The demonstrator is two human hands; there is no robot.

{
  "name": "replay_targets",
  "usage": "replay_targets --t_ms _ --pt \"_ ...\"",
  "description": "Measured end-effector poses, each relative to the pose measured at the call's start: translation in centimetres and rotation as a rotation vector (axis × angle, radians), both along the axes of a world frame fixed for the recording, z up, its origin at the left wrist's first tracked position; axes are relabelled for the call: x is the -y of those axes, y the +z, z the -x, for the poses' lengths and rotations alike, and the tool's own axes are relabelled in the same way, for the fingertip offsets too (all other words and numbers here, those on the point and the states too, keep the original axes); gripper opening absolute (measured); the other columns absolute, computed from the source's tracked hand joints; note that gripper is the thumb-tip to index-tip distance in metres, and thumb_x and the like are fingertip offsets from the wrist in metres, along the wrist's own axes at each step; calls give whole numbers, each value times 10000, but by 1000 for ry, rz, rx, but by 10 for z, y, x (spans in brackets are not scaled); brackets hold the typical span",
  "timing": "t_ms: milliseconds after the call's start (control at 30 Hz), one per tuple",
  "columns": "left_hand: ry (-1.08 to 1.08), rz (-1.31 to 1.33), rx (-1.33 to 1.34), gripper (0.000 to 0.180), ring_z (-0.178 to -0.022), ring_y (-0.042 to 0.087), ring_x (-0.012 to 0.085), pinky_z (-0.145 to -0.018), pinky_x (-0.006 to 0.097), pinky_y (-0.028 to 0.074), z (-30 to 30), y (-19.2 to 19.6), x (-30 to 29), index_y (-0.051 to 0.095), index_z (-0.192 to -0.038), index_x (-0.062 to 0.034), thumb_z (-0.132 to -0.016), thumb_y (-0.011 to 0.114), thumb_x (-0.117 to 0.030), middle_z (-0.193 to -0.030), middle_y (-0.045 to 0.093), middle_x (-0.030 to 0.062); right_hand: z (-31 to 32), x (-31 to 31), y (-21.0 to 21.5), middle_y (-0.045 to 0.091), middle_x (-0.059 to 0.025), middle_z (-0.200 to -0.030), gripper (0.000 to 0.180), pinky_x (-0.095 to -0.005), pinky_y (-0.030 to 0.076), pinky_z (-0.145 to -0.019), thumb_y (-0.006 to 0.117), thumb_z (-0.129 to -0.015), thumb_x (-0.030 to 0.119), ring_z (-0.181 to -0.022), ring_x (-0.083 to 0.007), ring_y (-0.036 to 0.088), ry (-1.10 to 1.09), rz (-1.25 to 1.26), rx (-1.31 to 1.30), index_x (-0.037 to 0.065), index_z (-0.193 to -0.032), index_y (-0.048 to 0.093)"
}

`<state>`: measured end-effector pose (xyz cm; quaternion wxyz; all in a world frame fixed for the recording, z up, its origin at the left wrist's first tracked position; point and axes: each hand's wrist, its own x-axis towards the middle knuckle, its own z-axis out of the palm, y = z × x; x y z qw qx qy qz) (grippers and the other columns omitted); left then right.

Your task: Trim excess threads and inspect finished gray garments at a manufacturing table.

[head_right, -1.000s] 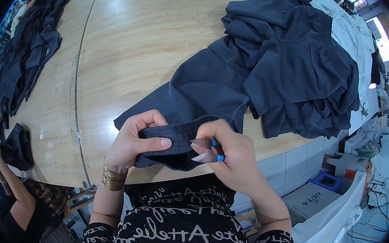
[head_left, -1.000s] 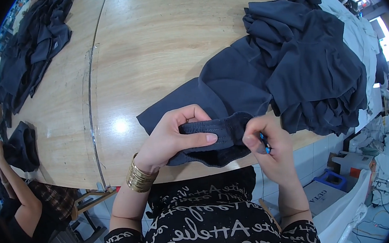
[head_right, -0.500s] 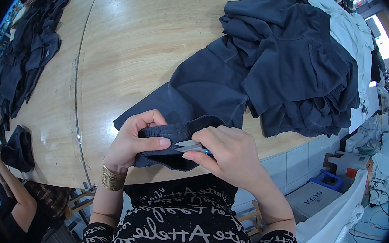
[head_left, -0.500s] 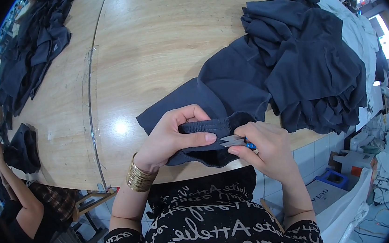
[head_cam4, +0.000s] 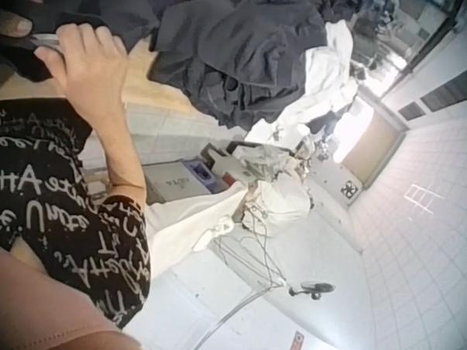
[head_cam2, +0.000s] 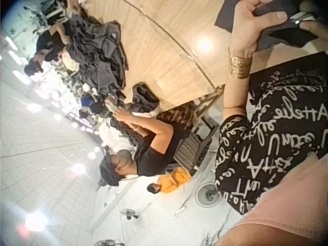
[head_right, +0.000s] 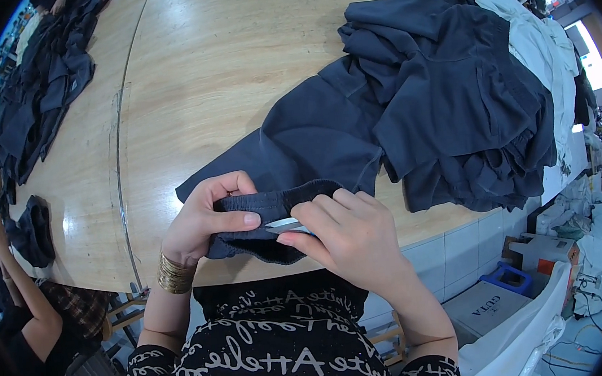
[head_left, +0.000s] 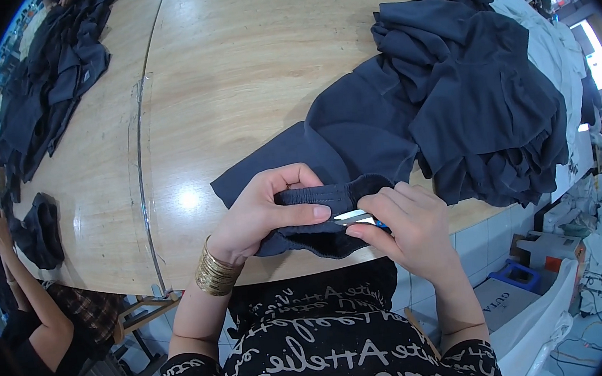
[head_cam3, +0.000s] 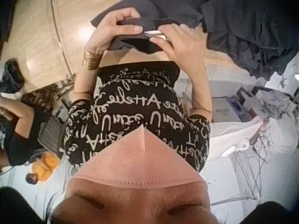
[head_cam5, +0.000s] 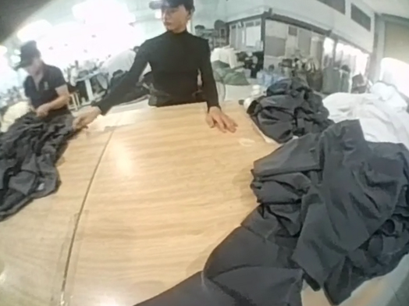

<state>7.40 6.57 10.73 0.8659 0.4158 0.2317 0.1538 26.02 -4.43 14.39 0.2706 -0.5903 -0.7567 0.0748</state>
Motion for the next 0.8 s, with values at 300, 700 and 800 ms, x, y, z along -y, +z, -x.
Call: replay_targets --t_ms 300,700,800 --pt "6 36 19 170 -761 591 53 -707 196 484 3 -3 -1 581 -883 -16 -771 704 -52 -853 642 33 -2 0 -5 549 -3 -656 194 -284 381 -498 711 -742 223 -546 -164 507 -144 1 -133 76 -775 588" --pt "-4 11 -7 213 -801 602 63 -747 200 487 6 1 1 624 -1000 22 -808 666 -58 -905 653 45 5 -1 -6 560 -2 -713 273 -208 359 -492 758 -710 127 -546 -80 431 -213 34 -554 64 -921 598" --pt "-3 22 -13 199 -801 598 59 -744 198 485 4 3 2 627 -998 22 -829 648 -81 -902 653 43 6 1 -1 546 12 -704 256 -207 328 -483 761 -693 73 -544 -56 413 -147 75 -524 73 -909 624"
